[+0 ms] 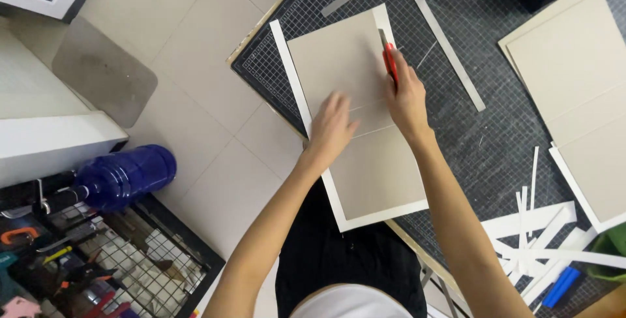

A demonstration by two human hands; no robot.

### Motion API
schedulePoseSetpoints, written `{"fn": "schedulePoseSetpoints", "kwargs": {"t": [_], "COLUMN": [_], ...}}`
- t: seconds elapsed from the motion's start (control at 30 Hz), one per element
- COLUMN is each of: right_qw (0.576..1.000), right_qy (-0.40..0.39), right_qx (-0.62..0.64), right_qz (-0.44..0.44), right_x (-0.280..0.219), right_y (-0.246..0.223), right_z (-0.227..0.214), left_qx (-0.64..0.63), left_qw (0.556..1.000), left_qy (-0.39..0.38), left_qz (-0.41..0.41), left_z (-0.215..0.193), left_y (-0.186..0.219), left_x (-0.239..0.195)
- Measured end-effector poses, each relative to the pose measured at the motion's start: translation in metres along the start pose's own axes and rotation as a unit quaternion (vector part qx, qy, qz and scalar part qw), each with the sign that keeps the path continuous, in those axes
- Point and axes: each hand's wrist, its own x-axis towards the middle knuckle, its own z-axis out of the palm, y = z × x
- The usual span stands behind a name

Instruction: Scoring and folding cardboard sheets using a utility knife and a ruler on a cutting mat.

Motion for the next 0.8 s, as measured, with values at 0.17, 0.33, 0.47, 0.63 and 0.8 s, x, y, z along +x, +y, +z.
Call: {"fn": "schedulePoseSetpoints", "kwargs": {"t": [0.17,0.33,0.47,0.63,0.8], "right_qw": [0.991,0.994,0.994,0.980,0.979], "right_qy": [-0.050,-0.074,-0.078,-0.060,-0.084], "right_qx": [-0.121,-0.084,-0.078,-0.179,-0.177], "right_qz": [0.015,0.020,0.011,-0.069,-0.059], "right_x": [0.041,0.047,0.054,0.067,0.054], "right_y": [0.012,0.011,0.018,0.042,0.034], "right_z": [0.018,0.013,0.017,0.023,0.010], "left_qx": [0.083,0.164,0.192,0.192,0.173], "left_qw": [0.993,0.985,0.979,0.979,0.983], "left_qy": [0.033,-0.038,-0.062,-0.058,-0.057], "left_qz": [0.077,0.025,0.030,0.036,0.033], "left_z": [-0.001,0.016,0.009,0.000,0.007], "left_y": [0.048,0.055,0.057,0.056,0.049], "left_x": [0.096,0.126,0.126,0.118,0.120]}}
